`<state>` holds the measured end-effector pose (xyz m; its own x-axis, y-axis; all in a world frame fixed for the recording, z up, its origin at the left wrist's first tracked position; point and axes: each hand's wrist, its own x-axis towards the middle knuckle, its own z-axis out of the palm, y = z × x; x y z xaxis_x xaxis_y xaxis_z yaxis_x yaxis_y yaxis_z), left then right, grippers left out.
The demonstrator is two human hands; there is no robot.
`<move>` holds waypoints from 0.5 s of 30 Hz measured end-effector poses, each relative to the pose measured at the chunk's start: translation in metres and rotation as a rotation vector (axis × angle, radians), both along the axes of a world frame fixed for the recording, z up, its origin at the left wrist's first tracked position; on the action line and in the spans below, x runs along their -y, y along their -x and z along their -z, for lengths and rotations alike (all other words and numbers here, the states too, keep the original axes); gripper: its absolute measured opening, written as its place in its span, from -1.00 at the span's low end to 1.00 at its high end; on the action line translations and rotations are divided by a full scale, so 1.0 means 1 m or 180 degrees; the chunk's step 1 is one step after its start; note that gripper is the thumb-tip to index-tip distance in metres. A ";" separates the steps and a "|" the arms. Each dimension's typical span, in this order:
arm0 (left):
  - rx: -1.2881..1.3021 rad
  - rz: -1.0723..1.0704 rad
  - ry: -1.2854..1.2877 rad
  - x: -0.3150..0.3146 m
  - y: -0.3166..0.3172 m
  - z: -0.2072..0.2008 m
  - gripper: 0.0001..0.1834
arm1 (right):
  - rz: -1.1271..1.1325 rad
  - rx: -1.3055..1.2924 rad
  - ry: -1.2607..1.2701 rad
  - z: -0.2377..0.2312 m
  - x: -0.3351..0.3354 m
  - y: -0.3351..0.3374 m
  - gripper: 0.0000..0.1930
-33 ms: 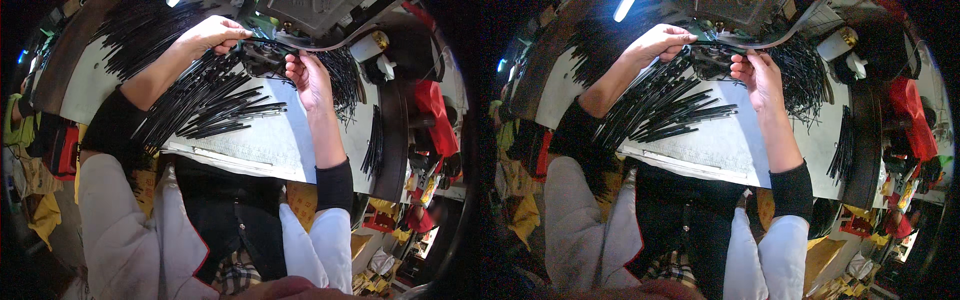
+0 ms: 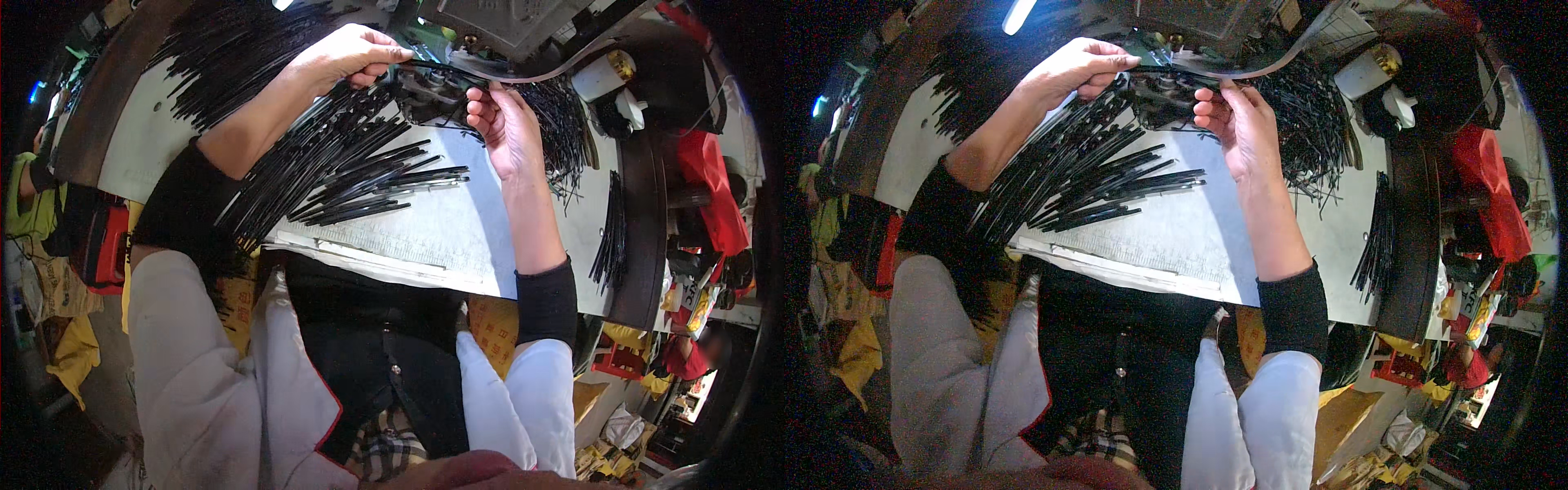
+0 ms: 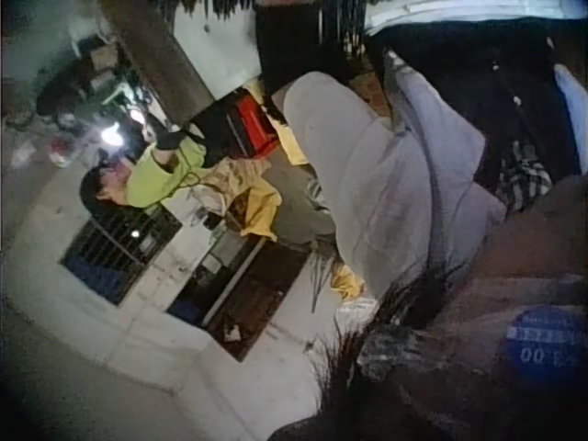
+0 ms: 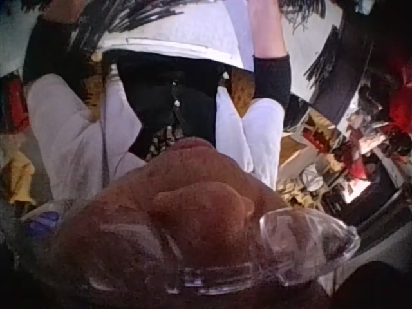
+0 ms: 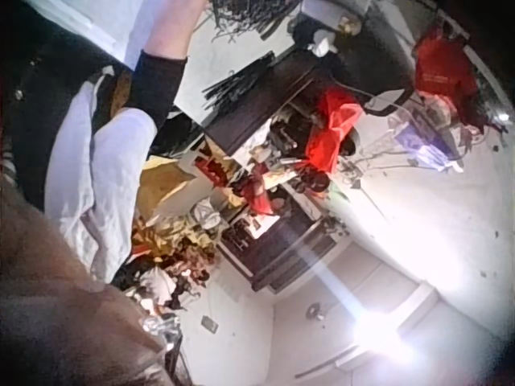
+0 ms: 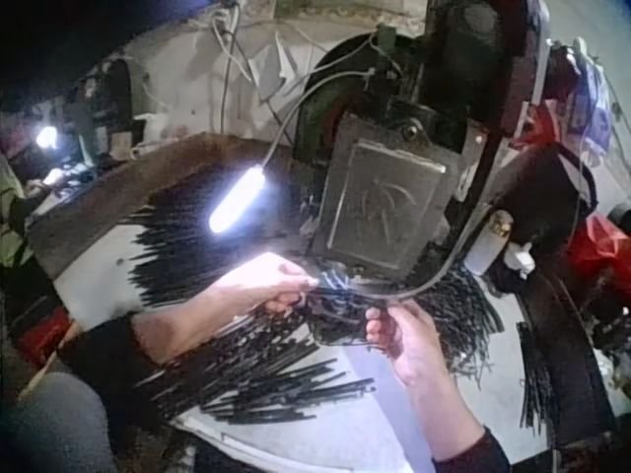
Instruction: The recorder is using a manual press at a workstation to assemble or trim black plastic components, likely umbrella stays.
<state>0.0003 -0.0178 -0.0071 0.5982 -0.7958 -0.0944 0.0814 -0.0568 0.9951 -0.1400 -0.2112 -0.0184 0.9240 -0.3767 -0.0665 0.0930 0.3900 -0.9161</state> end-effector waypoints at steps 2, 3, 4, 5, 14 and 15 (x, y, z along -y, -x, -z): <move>0.0094 -0.0034 -0.0100 0.001 0.001 -0.001 -0.79 | 0.0002 -0.0024 -0.0031 0.001 0.000 0.002 -0.84; 0.0102 -0.0043 -0.0093 0.001 0.001 -0.001 -0.79 | -0.0005 -0.0047 -0.0054 0.000 -0.001 0.003 -0.84; 0.0141 -0.0058 -0.0123 0.000 0.000 0.000 -0.79 | -0.0012 -0.0040 -0.0048 0.000 -0.001 0.003 -0.84; 0.0179 -0.0073 -0.0155 -0.001 0.000 0.000 -0.79 | -0.0052 -0.0048 -0.0100 -0.001 -0.001 0.003 -0.83; 0.0534 -0.0098 -0.0034 0.000 0.002 -0.003 -0.79 | -0.0152 0.0015 -0.0194 0.002 0.006 0.005 -0.81; 0.0319 -0.0030 -0.0081 -0.004 0.000 -0.004 -0.79 | -0.0034 0.0106 -0.0087 0.002 0.004 0.006 -0.81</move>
<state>0.0007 -0.0139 -0.0033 0.6132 -0.7881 -0.0538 -0.0177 -0.0817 0.9965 -0.1462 -0.2148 -0.0202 0.9298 -0.3653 -0.0458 0.1191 0.4161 -0.9015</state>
